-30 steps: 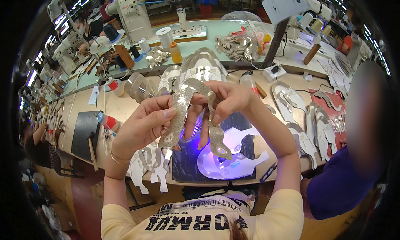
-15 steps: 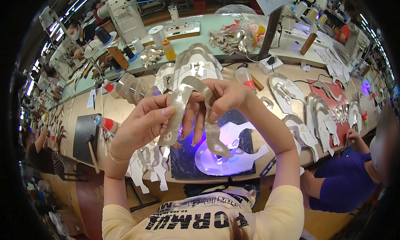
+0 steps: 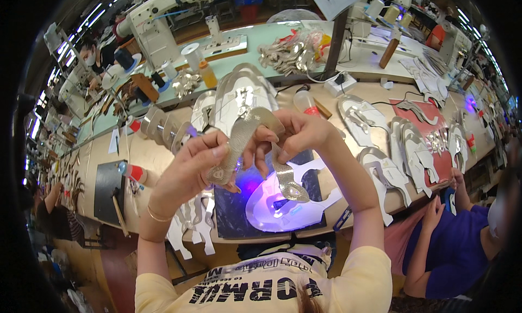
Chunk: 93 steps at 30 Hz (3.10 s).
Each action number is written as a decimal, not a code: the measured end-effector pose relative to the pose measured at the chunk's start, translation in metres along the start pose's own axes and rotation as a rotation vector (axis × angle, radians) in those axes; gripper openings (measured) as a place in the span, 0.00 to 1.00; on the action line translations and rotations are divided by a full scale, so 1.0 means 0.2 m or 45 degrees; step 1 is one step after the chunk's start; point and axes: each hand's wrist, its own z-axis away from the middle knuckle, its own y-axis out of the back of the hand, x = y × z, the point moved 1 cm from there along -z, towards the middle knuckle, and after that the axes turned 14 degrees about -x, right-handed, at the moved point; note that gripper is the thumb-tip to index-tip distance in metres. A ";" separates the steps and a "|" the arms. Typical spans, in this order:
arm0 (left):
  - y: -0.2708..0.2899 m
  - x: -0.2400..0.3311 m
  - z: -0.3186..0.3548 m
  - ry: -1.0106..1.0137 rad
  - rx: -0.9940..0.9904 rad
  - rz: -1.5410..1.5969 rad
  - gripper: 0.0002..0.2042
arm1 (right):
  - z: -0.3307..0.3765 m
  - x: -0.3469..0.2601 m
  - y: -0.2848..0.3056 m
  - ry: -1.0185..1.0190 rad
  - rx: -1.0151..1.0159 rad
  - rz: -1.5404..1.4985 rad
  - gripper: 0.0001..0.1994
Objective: The person assembles decorative parts by hand, using a UV lamp to cure adhesive on white and silver components. They handle multiple pieces, align them, and apply glue before curing under the lamp.
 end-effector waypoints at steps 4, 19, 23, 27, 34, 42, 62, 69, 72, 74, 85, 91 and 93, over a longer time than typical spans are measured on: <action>-0.06 -0.16 -0.09 0.064 0.059 0.019 0.10 | 0.26 -0.05 -0.11 -0.011 0.390 0.129 0.13; -0.40 -0.81 -0.58 0.067 0.020 0.059 0.12 | 1.02 -0.03 -0.61 -0.139 1.510 0.475 0.14; -0.45 -0.93 -0.62 0.258 -0.090 0.004 0.15 | 1.19 -0.01 -0.60 -0.324 1.667 0.688 0.13; -0.47 -1.00 -0.57 0.429 -0.269 -0.447 0.18 | 1.45 -0.03 -0.59 -0.776 1.695 0.683 0.14; -0.33 -0.99 -0.40 0.352 -0.157 -0.654 0.16 | 1.90 0.04 -0.37 -1.035 1.878 1.072 0.17; -0.24 -0.94 -0.28 0.351 0.069 -0.441 0.15 | 1.96 0.03 -0.24 -1.226 2.128 1.310 0.17; -0.24 -0.95 -0.16 0.375 0.135 -0.394 0.15 | 1.61 0.45 -0.77 -1.939 2.276 1.792 0.16; -0.23 -0.94 -0.16 0.420 0.144 -0.442 0.14 | 1.62 0.46 -0.75 -1.962 2.279 1.763 0.14; -0.21 -0.94 -0.14 0.421 0.154 -0.480 0.14 | 1.54 0.39 -0.75 -1.991 2.335 1.879 0.14; -0.20 -0.94 -0.13 0.427 0.156 -0.504 0.14 | 1.44 0.30 -0.73 -1.995 2.304 2.270 0.13; -0.11 -1.02 -0.05 0.319 0.137 -0.256 0.16 | 0.77 -0.20 0.36 -0.708 1.312 1.982 0.10; 0.00 -0.99 0.03 0.290 0.336 -0.155 0.17 | 0.47 -0.21 1.49 -0.835 1.207 1.870 0.13; 0.03 -0.98 0.05 0.227 0.378 -0.135 0.17 | 0.38 -0.17 1.78 -1.025 1.223 2.176 0.17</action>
